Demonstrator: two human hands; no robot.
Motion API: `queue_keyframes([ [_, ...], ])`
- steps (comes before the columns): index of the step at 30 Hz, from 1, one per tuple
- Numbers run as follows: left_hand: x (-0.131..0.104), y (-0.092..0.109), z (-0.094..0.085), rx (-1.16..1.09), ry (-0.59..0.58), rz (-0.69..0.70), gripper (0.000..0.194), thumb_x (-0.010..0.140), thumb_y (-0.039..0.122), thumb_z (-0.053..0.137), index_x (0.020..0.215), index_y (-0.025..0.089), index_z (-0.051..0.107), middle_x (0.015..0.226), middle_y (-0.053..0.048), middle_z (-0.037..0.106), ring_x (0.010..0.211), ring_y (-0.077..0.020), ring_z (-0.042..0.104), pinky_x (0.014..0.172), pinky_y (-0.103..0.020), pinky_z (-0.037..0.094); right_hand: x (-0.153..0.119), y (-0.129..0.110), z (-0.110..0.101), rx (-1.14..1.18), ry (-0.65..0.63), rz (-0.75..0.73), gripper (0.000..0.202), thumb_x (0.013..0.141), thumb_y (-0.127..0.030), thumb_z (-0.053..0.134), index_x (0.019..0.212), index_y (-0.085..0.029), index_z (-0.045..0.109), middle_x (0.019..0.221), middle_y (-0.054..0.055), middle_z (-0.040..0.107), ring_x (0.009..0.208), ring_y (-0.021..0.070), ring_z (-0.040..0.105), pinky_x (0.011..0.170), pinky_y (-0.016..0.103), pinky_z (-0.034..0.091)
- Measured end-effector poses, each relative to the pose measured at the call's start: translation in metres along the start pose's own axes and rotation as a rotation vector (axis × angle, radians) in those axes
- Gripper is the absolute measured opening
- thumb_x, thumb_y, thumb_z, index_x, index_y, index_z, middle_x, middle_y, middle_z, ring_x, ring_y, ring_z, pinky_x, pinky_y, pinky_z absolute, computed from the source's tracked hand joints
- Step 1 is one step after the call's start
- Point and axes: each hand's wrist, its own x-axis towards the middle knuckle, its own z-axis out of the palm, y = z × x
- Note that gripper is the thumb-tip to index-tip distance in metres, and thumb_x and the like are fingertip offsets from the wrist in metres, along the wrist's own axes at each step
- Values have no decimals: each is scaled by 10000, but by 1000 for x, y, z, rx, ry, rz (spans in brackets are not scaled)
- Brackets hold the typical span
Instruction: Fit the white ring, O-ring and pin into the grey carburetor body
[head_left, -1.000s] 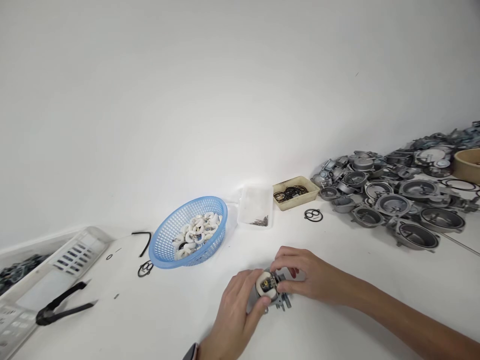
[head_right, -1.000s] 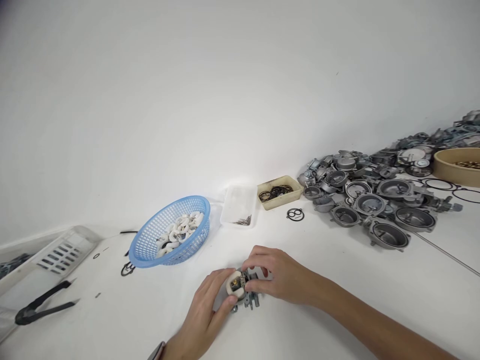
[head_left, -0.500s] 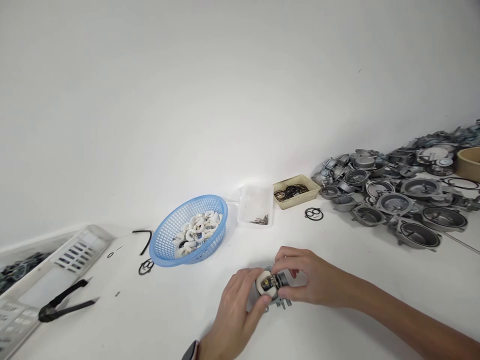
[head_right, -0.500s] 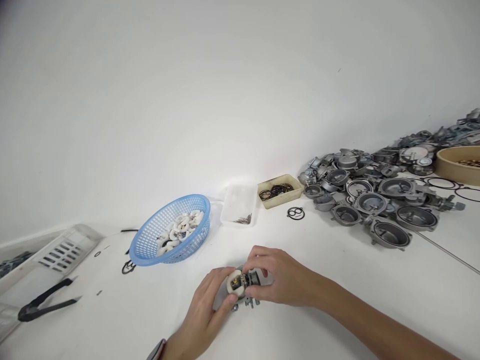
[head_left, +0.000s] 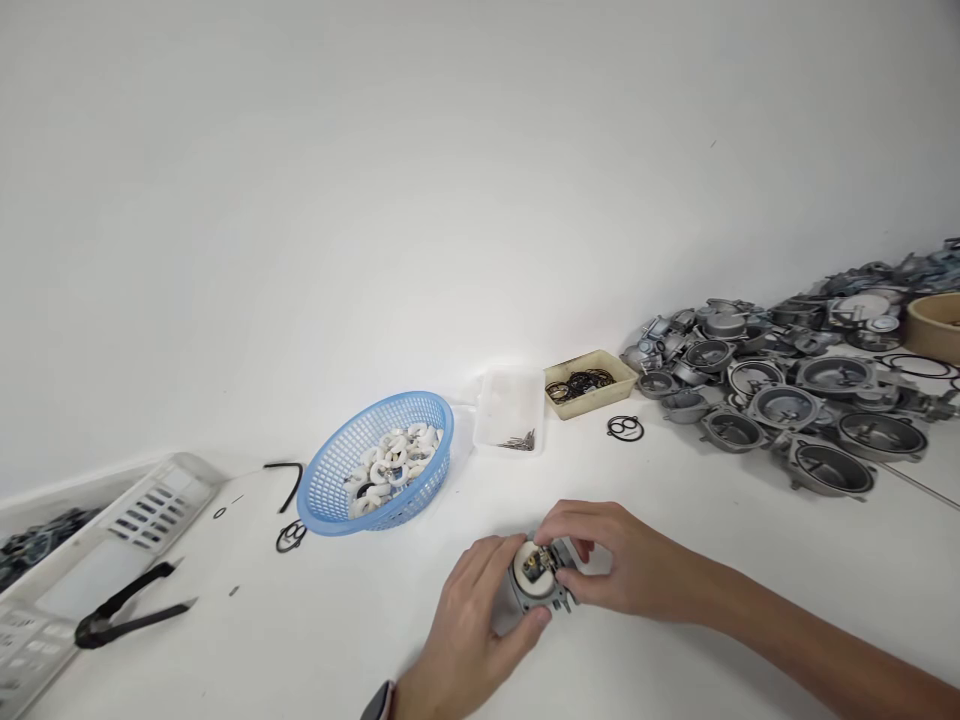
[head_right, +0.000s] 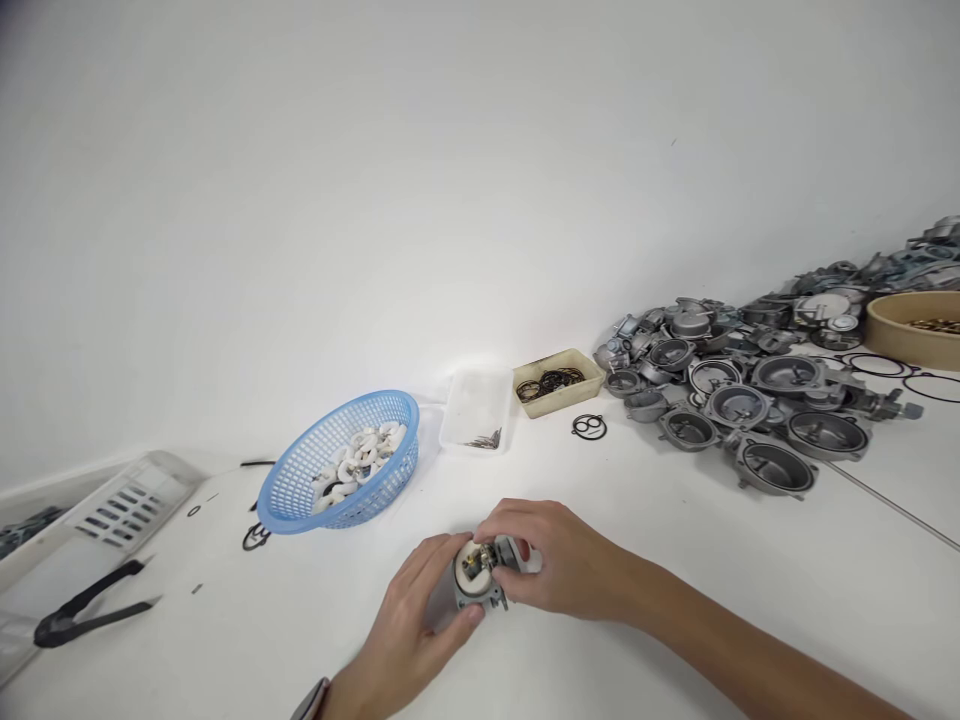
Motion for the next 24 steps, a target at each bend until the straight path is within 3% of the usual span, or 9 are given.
queue_keyframes([
  [24, 3, 3, -3, -18, -59, -2, 550, 994, 332, 653, 1496, 265, 437, 1333, -116, 645, 1211, -306, 609, 1011, -488, 550, 0, 0, 3, -8, 7, -4, 316, 878, -118, 611, 1153, -240, 707, 1052, 20, 694, 708, 115, 538, 680, 250, 491],
])
